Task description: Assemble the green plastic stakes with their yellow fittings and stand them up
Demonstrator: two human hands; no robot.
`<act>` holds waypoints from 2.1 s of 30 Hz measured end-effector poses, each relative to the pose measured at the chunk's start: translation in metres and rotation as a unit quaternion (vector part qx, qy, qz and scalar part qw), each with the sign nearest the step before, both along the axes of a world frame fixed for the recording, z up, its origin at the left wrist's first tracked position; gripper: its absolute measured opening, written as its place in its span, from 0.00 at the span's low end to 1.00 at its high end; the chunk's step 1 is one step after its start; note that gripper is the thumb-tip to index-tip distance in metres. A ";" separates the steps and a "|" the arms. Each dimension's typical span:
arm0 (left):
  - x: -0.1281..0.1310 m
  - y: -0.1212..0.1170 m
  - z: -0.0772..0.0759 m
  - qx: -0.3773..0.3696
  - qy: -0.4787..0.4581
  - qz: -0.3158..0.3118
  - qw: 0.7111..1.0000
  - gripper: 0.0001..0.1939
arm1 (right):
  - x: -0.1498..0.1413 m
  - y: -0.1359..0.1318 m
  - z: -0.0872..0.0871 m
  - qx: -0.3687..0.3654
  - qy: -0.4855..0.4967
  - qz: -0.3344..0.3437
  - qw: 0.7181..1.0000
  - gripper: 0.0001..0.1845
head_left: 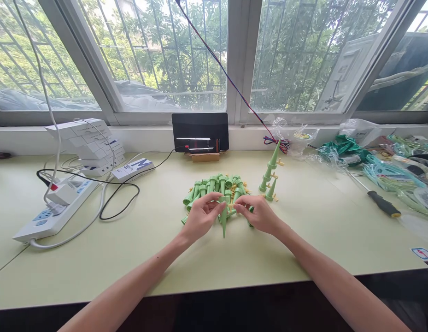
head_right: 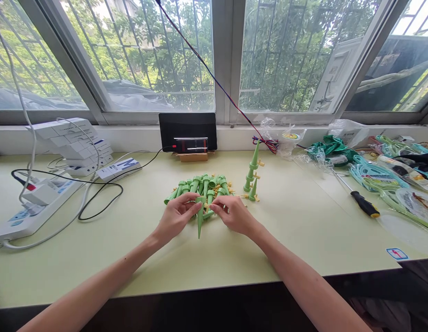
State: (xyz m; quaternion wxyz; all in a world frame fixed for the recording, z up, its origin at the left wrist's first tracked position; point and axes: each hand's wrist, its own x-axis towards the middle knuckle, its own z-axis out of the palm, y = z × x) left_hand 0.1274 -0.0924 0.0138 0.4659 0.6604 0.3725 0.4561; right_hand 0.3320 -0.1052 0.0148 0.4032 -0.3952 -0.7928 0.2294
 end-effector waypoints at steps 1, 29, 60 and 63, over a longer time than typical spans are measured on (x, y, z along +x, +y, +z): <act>0.000 0.000 0.001 0.001 -0.001 0.001 1.000 0.14 | 0.000 0.000 0.000 0.000 0.001 -0.002 1.000 0.15; 0.000 0.001 0.002 -0.007 -0.015 -0.002 1.000 0.13 | 0.000 -0.002 0.001 0.003 0.028 -0.003 1.000 0.07; 0.000 0.000 0.003 -0.004 -0.006 0.002 1.000 0.13 | -0.001 -0.002 0.000 0.012 0.007 0.002 1.000 0.08; 0.000 0.000 0.003 -0.005 -0.005 0.001 1.000 0.13 | -0.001 -0.002 0.000 0.010 0.002 0.003 1.000 0.09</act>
